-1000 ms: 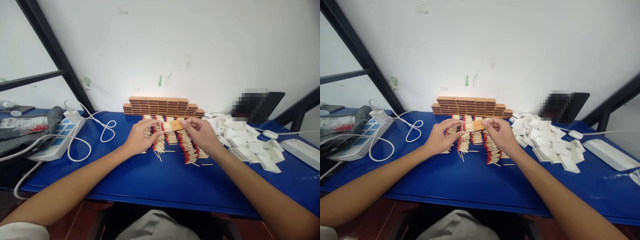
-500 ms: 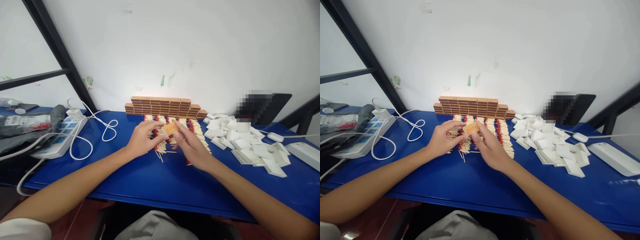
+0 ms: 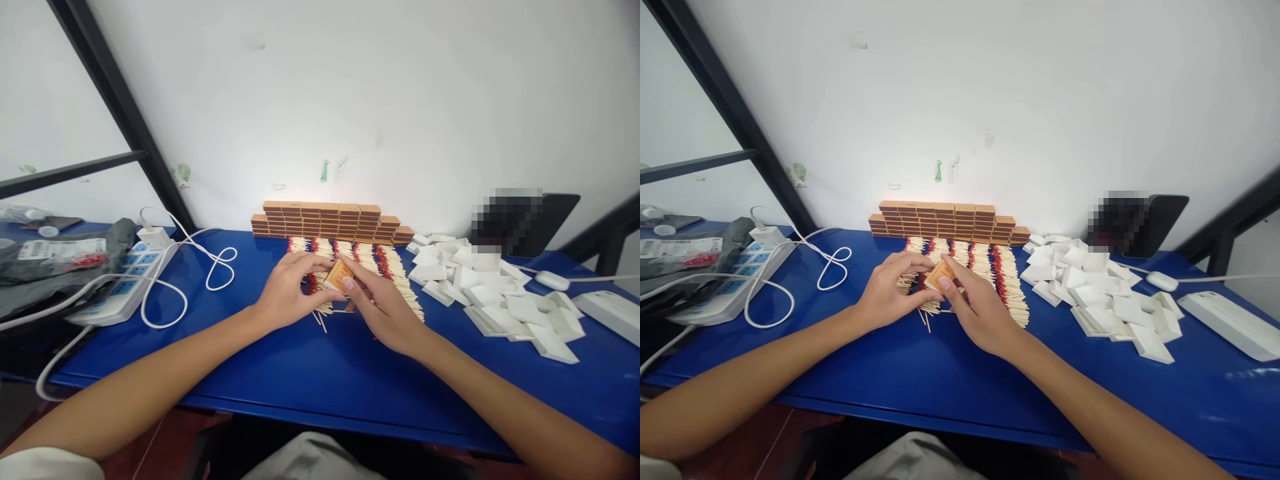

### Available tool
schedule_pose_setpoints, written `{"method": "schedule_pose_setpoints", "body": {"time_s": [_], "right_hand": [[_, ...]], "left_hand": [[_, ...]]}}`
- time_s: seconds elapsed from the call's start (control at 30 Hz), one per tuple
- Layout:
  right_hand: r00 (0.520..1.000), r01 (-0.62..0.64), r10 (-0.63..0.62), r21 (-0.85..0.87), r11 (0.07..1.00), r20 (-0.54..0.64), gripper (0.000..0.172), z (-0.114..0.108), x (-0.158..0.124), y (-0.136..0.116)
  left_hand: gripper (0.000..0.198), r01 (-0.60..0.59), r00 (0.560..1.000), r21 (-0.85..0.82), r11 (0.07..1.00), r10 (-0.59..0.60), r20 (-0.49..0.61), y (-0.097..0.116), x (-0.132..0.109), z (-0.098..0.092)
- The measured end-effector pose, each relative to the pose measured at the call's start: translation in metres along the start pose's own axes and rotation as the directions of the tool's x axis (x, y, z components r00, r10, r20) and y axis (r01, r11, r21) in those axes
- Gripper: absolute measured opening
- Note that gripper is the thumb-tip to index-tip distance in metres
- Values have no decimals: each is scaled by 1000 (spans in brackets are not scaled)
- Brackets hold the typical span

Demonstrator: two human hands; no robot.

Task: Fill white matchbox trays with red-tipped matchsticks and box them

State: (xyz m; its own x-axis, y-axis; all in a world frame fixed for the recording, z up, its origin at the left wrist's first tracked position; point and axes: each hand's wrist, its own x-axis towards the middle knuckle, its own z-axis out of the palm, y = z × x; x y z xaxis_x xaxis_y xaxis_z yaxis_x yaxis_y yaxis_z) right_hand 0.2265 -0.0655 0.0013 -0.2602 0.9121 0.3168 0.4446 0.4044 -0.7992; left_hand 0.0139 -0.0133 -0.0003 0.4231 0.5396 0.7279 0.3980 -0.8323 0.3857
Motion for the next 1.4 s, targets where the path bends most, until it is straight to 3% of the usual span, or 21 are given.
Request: {"method": "schedule_pose_setpoints", "body": {"time_s": [0.23, 0.37, 0.47, 0.57, 0.67, 0.77, 0.97, 1.4], "right_hand": [[999, -12, 13, 17, 1000, -39, 61, -4, 3, 3], [997, 6, -5, 14, 1000, -80, 57, -9, 9, 5], [989, 39, -48, -69, 997, -137, 50, -14, 12, 8], [981, 72, -104, -186, 980, -166, 43, -17, 15, 12], [973, 100, -148, -255, 962, -176, 37, -19, 16, 14], [970, 117, -172, -287, 951, -172, 34, -19, 17, 14], [973, 138, -186, -297, 945, -138, 29, -18, 16, 13], [982, 122, -161, -308, 944, -103, 29, -16, 16, 16]], "left_hand": [[31, -57, 997, 110, 992, 62, -45, -1, 1, -1], [28, -79, 993, 290, 954, 101, -60, -28, 14, -25], [31, 96, 986, 444, 891, -25, -164, -64, 28, -61], [37, 296, 948, 497, 816, -189, -255, -101, 36, -97], [44, 407, 913, 531, 743, -333, -234, -133, 36, -116], [45, 476, 870, 547, 689, -462, -174, -157, 33, -116], [46, 497, 850, 524, 692, -509, -134, -182, 33, -102], [48, 453, 881, 494, 742, -456, -123, -176, 33, -85]]}}
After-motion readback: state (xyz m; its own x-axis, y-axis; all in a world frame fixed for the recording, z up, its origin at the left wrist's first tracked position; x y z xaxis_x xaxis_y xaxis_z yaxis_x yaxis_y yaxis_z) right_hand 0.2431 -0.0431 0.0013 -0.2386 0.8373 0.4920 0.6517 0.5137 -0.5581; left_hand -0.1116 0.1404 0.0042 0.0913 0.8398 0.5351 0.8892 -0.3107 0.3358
